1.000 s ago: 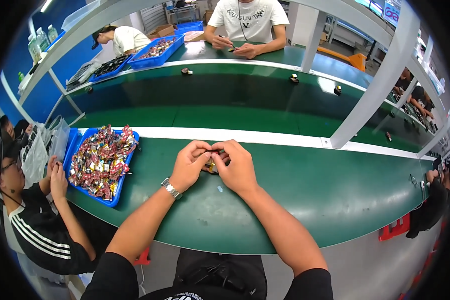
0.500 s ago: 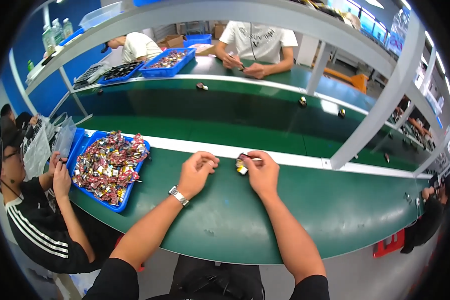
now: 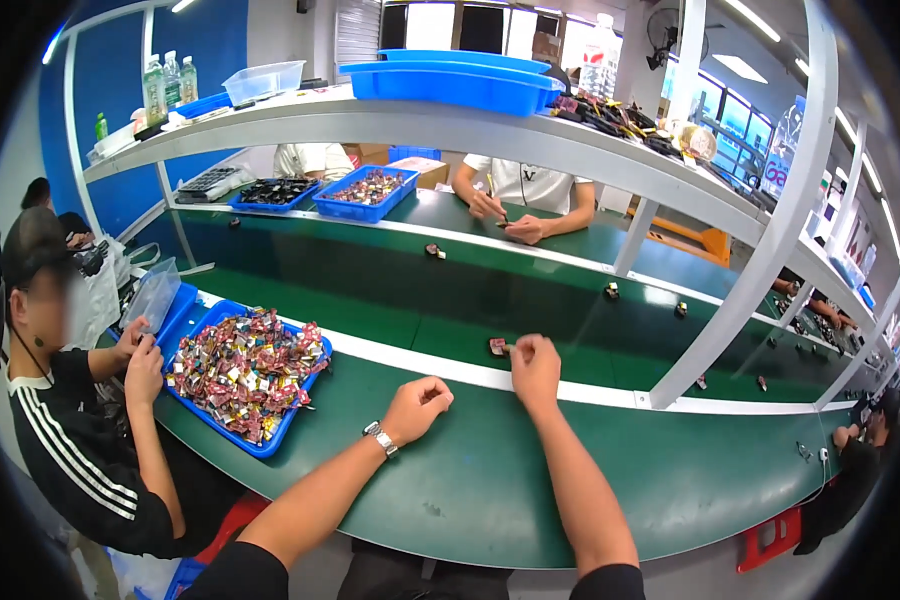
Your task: Sorting small electronic components or toy car parts on a factory assembly line conveyor belt.
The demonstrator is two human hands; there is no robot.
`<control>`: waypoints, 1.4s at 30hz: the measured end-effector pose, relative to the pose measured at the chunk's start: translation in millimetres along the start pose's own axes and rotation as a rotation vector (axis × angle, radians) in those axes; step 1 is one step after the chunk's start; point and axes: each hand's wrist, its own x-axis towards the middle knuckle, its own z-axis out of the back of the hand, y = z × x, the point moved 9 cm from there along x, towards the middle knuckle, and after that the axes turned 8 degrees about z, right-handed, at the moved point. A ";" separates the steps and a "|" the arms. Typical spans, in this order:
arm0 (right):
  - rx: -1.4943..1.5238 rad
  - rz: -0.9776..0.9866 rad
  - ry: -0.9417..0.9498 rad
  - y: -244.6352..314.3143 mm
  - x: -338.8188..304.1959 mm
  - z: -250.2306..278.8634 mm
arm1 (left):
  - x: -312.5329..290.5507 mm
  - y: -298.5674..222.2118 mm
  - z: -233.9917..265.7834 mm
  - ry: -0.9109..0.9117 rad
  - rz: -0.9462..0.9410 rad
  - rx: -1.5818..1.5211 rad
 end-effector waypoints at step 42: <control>-0.295 0.096 0.198 -31.4 -8.3 -14.3 | 3.7 -10.2 7.2 -0.037 -0.120 0.360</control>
